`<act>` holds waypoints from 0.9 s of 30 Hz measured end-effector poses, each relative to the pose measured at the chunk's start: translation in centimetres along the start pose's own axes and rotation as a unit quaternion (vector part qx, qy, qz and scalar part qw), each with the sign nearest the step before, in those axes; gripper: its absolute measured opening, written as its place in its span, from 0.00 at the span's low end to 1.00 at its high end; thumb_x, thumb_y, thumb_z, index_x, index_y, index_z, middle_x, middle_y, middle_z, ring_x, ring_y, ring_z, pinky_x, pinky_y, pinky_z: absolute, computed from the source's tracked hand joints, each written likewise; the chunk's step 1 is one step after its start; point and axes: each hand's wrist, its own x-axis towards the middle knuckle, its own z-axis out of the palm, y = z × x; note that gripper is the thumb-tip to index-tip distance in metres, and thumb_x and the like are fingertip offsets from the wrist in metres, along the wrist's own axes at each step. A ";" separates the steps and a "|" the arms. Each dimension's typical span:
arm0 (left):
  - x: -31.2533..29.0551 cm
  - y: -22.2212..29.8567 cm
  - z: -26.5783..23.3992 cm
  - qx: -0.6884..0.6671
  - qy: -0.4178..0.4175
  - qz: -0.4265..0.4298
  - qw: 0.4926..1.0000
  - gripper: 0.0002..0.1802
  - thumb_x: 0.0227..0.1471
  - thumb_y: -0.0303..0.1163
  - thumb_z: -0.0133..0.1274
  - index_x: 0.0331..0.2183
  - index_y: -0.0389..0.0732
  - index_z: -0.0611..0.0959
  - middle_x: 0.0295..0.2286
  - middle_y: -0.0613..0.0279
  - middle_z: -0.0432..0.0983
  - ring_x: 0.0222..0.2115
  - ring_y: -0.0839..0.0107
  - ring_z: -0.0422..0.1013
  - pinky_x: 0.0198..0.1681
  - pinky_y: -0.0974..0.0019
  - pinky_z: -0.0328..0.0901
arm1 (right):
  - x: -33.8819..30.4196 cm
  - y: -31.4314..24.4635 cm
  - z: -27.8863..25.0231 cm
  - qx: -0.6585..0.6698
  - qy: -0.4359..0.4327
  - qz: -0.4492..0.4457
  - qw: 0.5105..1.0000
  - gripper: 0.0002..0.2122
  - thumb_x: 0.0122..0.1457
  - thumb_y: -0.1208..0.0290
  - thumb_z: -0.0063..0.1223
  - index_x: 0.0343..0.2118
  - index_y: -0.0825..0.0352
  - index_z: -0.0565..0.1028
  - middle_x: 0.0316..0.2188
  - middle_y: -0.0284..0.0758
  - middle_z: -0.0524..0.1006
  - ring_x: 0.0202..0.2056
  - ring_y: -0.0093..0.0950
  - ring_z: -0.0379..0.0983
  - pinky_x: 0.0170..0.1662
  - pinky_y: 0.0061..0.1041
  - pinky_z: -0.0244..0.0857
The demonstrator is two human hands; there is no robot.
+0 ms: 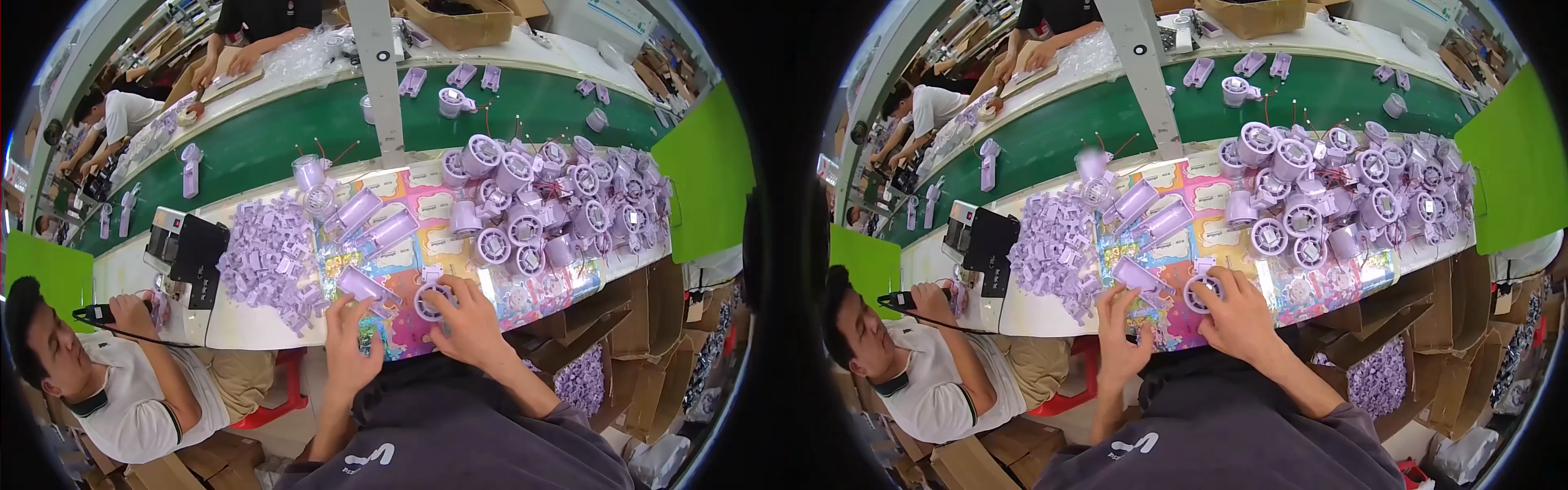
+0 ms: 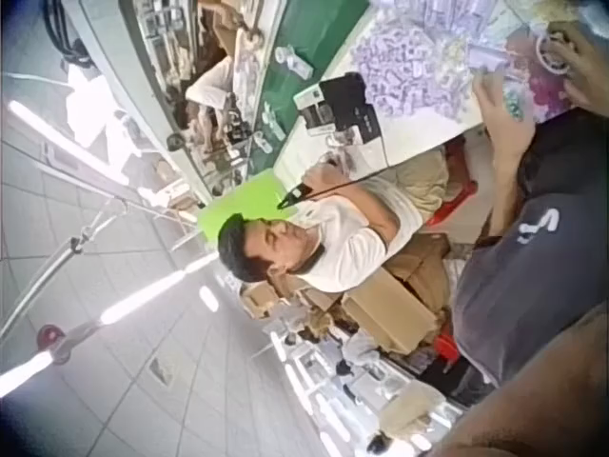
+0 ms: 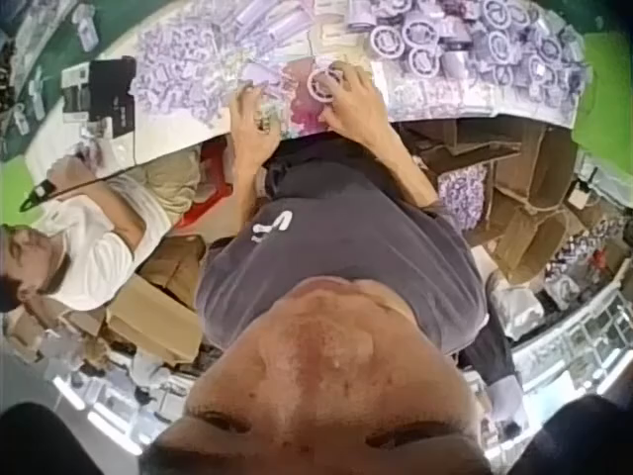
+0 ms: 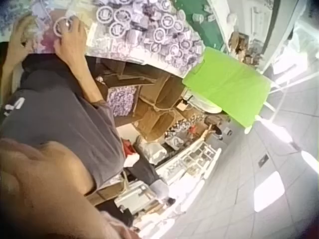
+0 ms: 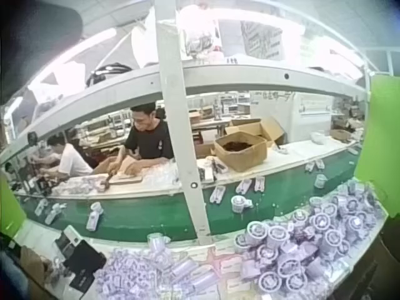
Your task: The person assembles portable fans by fitting plastic connectors and fan head units into the fan handle casings by hand, then places the assembled fans onto the conveyor belt.
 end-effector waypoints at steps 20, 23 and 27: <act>10.0 6.2 -2.6 0.247 -0.228 0.236 0.912 0.32 0.37 0.34 0.71 0.48 0.42 0.81 0.38 0.55 0.72 0.39 0.52 0.75 0.41 0.54 0.71 | -1.6 1.8 -4.1 0.250 0.161 0.069 0.952 0.22 0.40 0.82 0.55 0.44 0.67 0.76 0.45 0.43 0.71 0.47 0.40 0.72 0.49 0.30 0.67; 9.7 6.7 -1.5 0.185 -0.257 0.212 0.925 0.32 0.36 0.35 0.71 0.48 0.42 0.83 0.38 0.56 0.75 0.39 0.52 0.76 0.43 0.55 0.71 | 0.1 0.8 -4.8 0.232 0.102 0.008 0.967 0.23 0.42 0.81 0.58 0.46 0.63 0.79 0.50 0.45 0.69 0.49 0.44 0.72 0.51 0.35 0.69; 9.4 6.8 -0.5 0.196 -0.241 0.237 0.921 0.33 0.36 0.35 0.71 0.48 0.42 0.83 0.37 0.54 0.79 0.40 0.51 0.75 0.44 0.53 0.70 | 2.1 0.7 -4.8 0.200 0.070 -0.061 0.975 0.24 0.43 0.82 0.59 0.48 0.60 0.80 0.53 0.46 0.68 0.51 0.45 0.71 0.52 0.38 0.69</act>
